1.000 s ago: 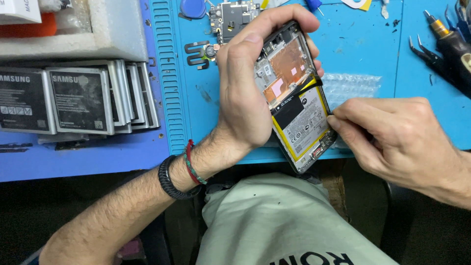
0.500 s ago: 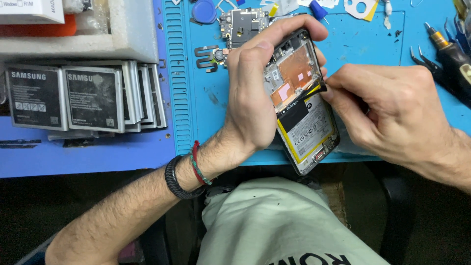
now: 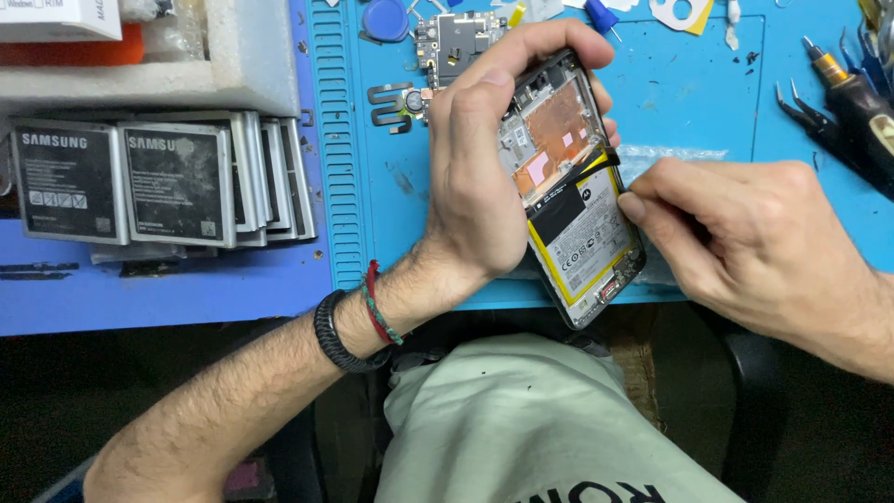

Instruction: The person uses a metal prying tool to lift and remove the battery from a disassembled smartphone. After removing the battery, the person wipes it with a cloth.

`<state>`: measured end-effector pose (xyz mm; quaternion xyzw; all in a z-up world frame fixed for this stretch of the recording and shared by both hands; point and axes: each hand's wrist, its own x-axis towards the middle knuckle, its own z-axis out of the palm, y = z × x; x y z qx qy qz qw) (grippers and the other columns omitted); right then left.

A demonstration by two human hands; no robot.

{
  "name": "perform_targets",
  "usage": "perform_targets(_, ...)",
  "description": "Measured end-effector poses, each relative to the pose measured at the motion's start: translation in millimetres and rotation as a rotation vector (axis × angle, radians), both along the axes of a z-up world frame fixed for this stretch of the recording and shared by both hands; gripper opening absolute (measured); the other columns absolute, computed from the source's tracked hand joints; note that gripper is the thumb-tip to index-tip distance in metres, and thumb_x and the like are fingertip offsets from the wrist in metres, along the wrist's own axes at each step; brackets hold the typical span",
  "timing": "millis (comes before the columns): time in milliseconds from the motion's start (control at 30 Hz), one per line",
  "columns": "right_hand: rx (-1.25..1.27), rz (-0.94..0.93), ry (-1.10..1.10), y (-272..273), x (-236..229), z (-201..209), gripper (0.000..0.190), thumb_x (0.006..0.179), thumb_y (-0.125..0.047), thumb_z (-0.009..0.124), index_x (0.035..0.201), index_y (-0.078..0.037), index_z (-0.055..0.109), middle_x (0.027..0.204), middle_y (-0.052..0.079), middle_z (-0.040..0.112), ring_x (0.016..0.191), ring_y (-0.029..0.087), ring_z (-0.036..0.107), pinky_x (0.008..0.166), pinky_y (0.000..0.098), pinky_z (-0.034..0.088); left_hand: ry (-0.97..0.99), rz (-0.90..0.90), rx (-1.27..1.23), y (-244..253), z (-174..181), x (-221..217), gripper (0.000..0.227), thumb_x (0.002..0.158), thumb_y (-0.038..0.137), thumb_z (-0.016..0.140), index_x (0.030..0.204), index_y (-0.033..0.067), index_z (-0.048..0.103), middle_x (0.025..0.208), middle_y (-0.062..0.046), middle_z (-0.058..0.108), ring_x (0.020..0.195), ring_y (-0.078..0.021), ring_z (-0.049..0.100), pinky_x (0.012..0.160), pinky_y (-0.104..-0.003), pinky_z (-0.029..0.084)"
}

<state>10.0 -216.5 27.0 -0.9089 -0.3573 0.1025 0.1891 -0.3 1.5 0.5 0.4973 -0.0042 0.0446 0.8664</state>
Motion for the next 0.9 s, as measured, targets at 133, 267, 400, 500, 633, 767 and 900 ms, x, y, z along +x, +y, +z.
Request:
perform_targets(133,-0.027,-0.011,0.018,-11.1,-11.7,-4.9,0.017,0.11,-0.017,0.063,0.093,-0.012,0.061,0.065,0.006,0.054,0.056,0.033,0.048,0.057,0.0434,0.039,0.006,0.012,0.015,-0.5,0.6,-0.7,0.049,0.105,0.04,0.035,0.117,0.005,0.067,0.097,-0.014,0.071,0.081,-0.024,0.075,0.076,-0.035,0.064)
perform_targets(267,-0.071,0.01,0.021,-14.9,-11.6,-2.9,0.019,0.109,-0.019,0.064,0.091,-0.013,0.061,0.068,0.006,0.059,0.058,0.033,0.053,0.058,0.0439,0.04,-0.007,0.009,0.011,-2.0,-0.7,-0.8,0.05,0.105,0.042,0.036,0.118,0.0047,0.067,0.097,-0.014,0.07,0.081,-0.0242,0.075,0.077,-0.034,0.063)
perform_targets(400,-0.041,0.012,0.044,-11.1,-7.2,-1.9,0.022,0.108,-0.019,0.065,0.089,-0.011,0.06,0.067,0.008,0.059,0.058,0.033,0.053,0.059,0.0442,0.04,-0.017,-0.018,0.009,-0.4,-0.9,1.2,0.048,0.107,0.039,0.034,0.117,0.0045,0.066,0.1,-0.014,0.07,0.082,-0.0231,0.074,0.079,-0.034,0.064)
perform_targets(500,-0.044,0.006,0.034,-8.0,-4.5,0.3,0.021,0.11,-0.019,0.064,0.091,-0.012,0.06,0.066,0.008,0.056,0.057,0.033,0.05,0.059,0.0441,0.039,-0.025,-0.01,0.075,1.3,4.4,0.3,0.049,0.107,0.035,0.031,0.116,0.0025,0.067,0.111,-0.01,0.07,0.088,-0.0201,0.073,0.082,-0.035,0.068)
perform_targets(633,-0.029,-0.013,-0.009,-0.4,4.3,-1.3,0.021,0.112,-0.02,0.063,0.093,-0.012,0.061,0.066,0.008,0.056,0.058,0.033,0.051,0.06,0.0431,0.04,-0.035,-0.02,-0.023,-0.2,-2.0,0.4,0.049,0.108,0.035,0.035,0.119,-0.0006,0.067,0.116,-0.011,0.07,0.09,-0.022,0.072,0.084,-0.037,0.068)
perform_targets(767,0.046,0.029,-0.093,10.3,18.0,-2.0,0.017,0.116,-0.012,0.063,0.101,-0.006,0.063,0.07,0.01,0.054,0.061,0.034,0.052,0.062,0.0443,0.041,-0.037,-0.028,0.085,4.9,0.9,0.6,0.051,0.107,0.039,0.032,0.119,0.0036,0.067,0.107,-0.011,0.071,0.091,-0.0194,0.071,0.084,-0.033,0.063)
perform_targets(900,0.03,0.026,-0.089,9.3,20.9,0.8,0.02,0.118,-0.011,0.062,0.098,-0.008,0.06,0.069,0.01,0.049,0.06,0.034,0.048,0.063,0.0449,0.041,-0.029,-0.049,0.046,3.6,0.7,0.4,0.051,0.106,0.04,0.033,0.119,0.0032,0.067,0.104,-0.014,0.071,0.093,-0.0203,0.069,0.083,-0.033,0.06)
